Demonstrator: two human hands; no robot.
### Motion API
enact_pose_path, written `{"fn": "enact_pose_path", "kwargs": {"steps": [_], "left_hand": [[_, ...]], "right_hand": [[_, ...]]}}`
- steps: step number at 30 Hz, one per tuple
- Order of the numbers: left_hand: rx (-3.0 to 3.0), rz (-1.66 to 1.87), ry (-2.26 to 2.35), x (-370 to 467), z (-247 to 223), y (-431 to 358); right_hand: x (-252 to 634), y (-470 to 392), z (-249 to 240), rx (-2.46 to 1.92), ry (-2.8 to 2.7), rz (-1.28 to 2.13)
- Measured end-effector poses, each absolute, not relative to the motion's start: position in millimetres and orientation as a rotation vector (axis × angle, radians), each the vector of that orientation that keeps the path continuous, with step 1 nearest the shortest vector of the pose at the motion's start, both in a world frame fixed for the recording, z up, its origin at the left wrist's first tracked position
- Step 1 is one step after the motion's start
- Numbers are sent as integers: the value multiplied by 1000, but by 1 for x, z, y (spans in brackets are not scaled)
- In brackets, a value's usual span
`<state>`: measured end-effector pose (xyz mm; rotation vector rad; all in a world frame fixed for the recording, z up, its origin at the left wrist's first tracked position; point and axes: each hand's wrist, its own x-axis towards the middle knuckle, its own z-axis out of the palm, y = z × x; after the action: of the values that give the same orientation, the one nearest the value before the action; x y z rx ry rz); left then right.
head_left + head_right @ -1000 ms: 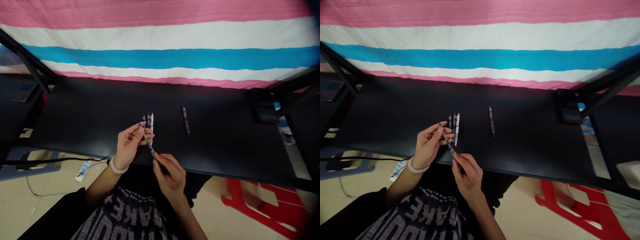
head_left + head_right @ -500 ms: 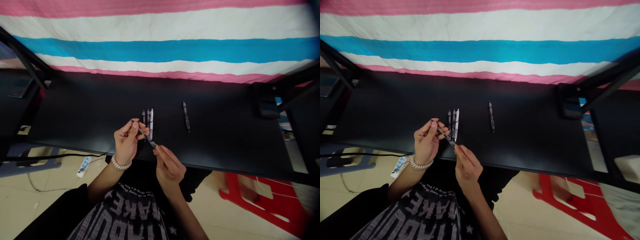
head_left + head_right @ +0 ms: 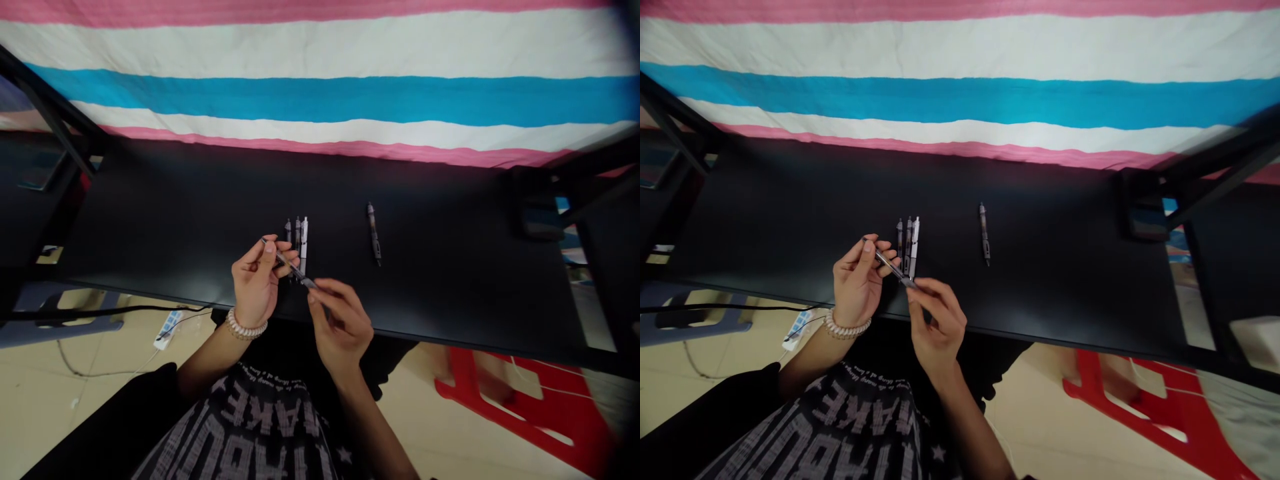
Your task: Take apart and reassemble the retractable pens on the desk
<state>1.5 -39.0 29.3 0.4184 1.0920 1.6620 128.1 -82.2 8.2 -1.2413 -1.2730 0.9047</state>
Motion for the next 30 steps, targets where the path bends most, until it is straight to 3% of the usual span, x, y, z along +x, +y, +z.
{"fn": "enact_pose_path", "kwargs": {"steps": [4, 16, 22, 30], "left_hand": [[426, 1669, 1084, -2, 30, -35], [377, 1629, 1043, 0, 32, -34], [354, 1614, 1044, 0, 24, -36], [306, 1637, 1066, -2, 20, -38]], "right_hand": [[129, -83, 7, -1273, -1236, 962], [128, -82, 6, -1281, -1451, 366], [127, -83, 3, -1340, -1358, 888], [134, -84, 5, -1425, -1483, 758]]}}
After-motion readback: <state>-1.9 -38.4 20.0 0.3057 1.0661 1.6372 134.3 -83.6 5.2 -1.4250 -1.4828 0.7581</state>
